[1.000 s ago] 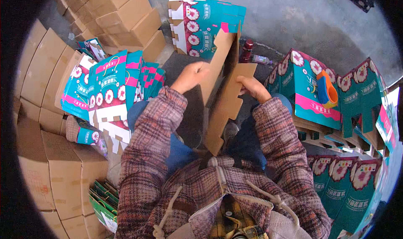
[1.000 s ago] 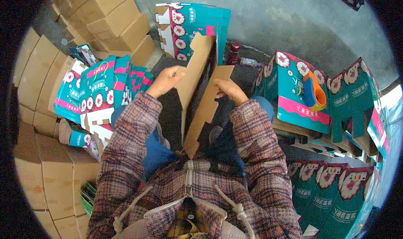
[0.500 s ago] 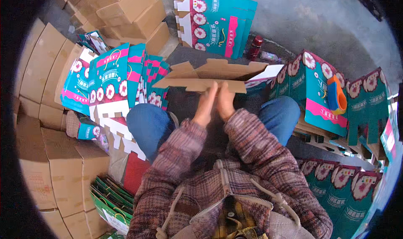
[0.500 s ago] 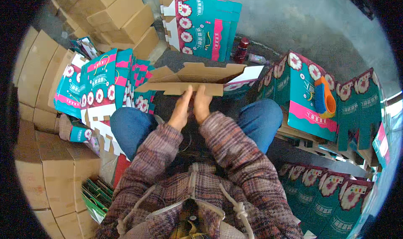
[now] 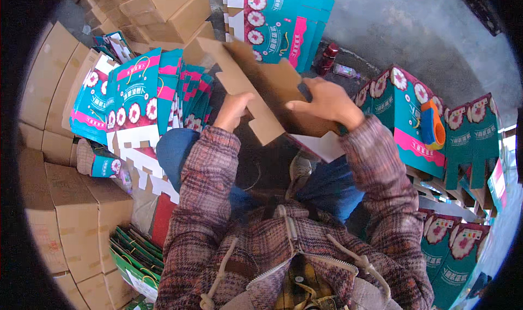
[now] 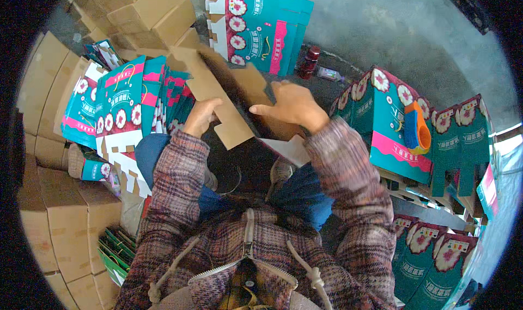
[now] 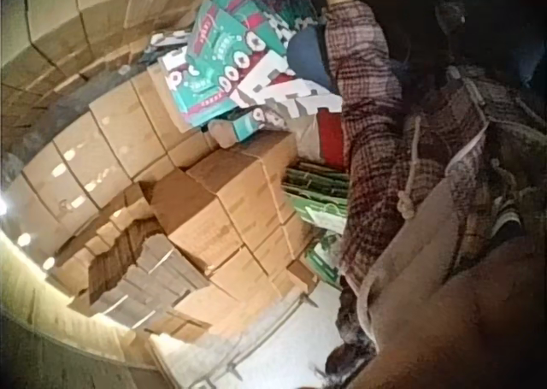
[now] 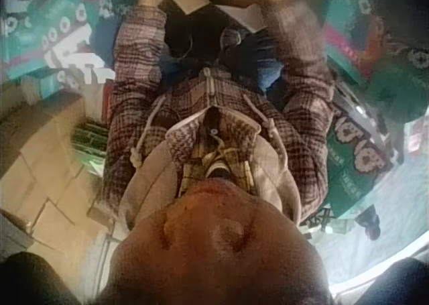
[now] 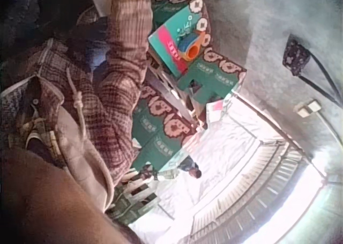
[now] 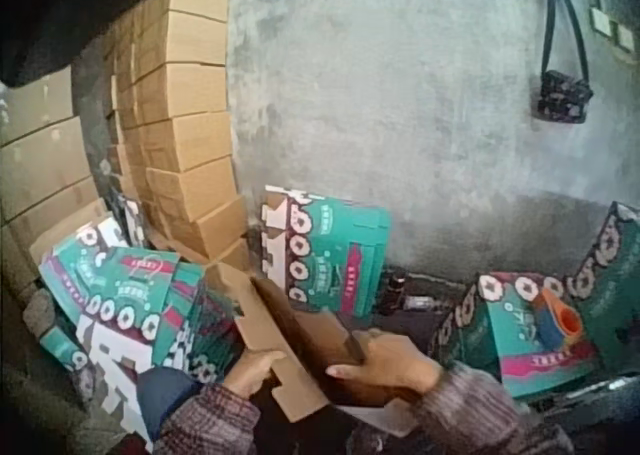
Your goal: The person is folding and stacking cardboard boxes for carrot packaging.
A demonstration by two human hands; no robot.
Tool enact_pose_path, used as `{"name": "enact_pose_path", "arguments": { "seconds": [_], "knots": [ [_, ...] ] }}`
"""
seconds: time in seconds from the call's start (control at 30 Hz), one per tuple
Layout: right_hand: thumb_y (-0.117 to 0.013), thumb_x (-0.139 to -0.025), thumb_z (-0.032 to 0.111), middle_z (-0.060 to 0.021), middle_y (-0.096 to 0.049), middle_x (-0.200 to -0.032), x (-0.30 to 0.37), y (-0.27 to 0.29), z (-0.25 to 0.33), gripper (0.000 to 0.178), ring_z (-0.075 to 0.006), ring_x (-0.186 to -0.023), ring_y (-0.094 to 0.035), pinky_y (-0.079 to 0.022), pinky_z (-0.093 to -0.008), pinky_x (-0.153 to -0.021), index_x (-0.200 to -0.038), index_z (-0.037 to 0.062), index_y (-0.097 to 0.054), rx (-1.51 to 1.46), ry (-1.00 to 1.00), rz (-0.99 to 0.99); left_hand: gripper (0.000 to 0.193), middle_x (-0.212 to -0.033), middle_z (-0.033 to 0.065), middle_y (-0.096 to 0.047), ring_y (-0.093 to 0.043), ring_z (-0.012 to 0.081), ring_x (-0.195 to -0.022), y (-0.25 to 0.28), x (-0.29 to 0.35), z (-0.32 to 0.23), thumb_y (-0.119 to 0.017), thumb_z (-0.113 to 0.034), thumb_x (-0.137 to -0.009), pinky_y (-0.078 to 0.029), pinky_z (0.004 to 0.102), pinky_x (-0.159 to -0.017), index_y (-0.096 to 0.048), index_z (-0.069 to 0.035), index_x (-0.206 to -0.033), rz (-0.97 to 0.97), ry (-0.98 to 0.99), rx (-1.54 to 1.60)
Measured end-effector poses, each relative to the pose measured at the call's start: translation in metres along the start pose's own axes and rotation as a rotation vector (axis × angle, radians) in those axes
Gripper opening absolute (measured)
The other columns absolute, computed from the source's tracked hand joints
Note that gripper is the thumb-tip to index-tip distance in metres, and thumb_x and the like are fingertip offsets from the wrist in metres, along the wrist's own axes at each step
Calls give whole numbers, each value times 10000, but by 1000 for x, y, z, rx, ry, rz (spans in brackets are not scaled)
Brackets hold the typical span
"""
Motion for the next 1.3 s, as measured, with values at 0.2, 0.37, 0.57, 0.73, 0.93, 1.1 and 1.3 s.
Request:
{"name": "enact_pose_path", "arguments": {
  "seconds": [0.2,0.37,0.57,0.73,0.93,1.1,1.3],
  "knots": [
    [-569,-859,418,-295,-630,-921,-27,-62,-1,497,-415,-897,-629,-501,-460,-777,-1016,-51,-620,-306,-63,315,281,-953,71,-621,-642,207,-836,35,-5,-11,-575,-65,-793,-552,364,-644,-572,-36,-1072,96,-1,-100],
    [-589,-855,310,-188,-676,-844,-37,-90,-70,395,-248,-710,-675,-532,-346,-623,-985,-60,-630,-1055,-345,263,424,-1010,141,-627,-633,265,-903,45,-10,-52,-587,-48,-761,-512,394,-787,-533,-8,-1179,386,-611,-624],
    [-559,-857,265,-100,-634,-729,-49,-114,-61,311,-194,-555,-617,-499,-309,-482,-845,-40,-618,-1038,-335,226,794,-1283,282,-456,-495,433,-1150,14,3,-25,-541,-57,-749,-453,478,-906,-170,-101,-1449,146,-181,-1319],
    [-529,-844,220,-140,-635,-724,-50,-136,-73,266,-247,-556,-630,-501,-342,-504,-820,-30,-615,-910,-453,209,838,-1419,318,-281,-484,482,-1129,-10,-4,-1,-552,-24,-720,-451,500,-921,-147,-7,-1454,124,-331,-1437],
    [-560,-809,164,-198,-612,-965,-40,-160,-94,284,-315,-941,-604,-481,-407,-803,-1010,-35,-588,-891,-285,22,802,-1397,301,-318,-498,463,-1120,-26,-9,4,-558,-41,-731,-497,491,-855,-188,9,-1441,127,-364,-1566],
    [-629,-771,128,-237,-510,-1197,-25,-77,-10,420,-372,-1120,-499,-423,-419,-935,-1141,-41,-523,-244,-112,-547,781,-1383,294,-334,-519,463,-1093,-25,-5,12,-557,-51,-753,-516,484,-830,-198,-8,-1445,115,-372,-1642],
    [-675,-740,248,-159,-602,-809,45,-54,105,332,-336,-766,-613,-486,-424,-679,-927,8,-542,-48,294,305,772,-1346,256,-370,-523,450,-1069,-24,-9,24,-630,-152,-757,-518,500,-783,-263,-54,-1429,77,-443,-1627]
  ]
}}
Point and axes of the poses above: each hand's wrist, its own x-axis away from the middle knuckle, its own y-axis out of the back of the hand, z = x × y, the point moved 2 cm from there along -x, towards the middle knuckle
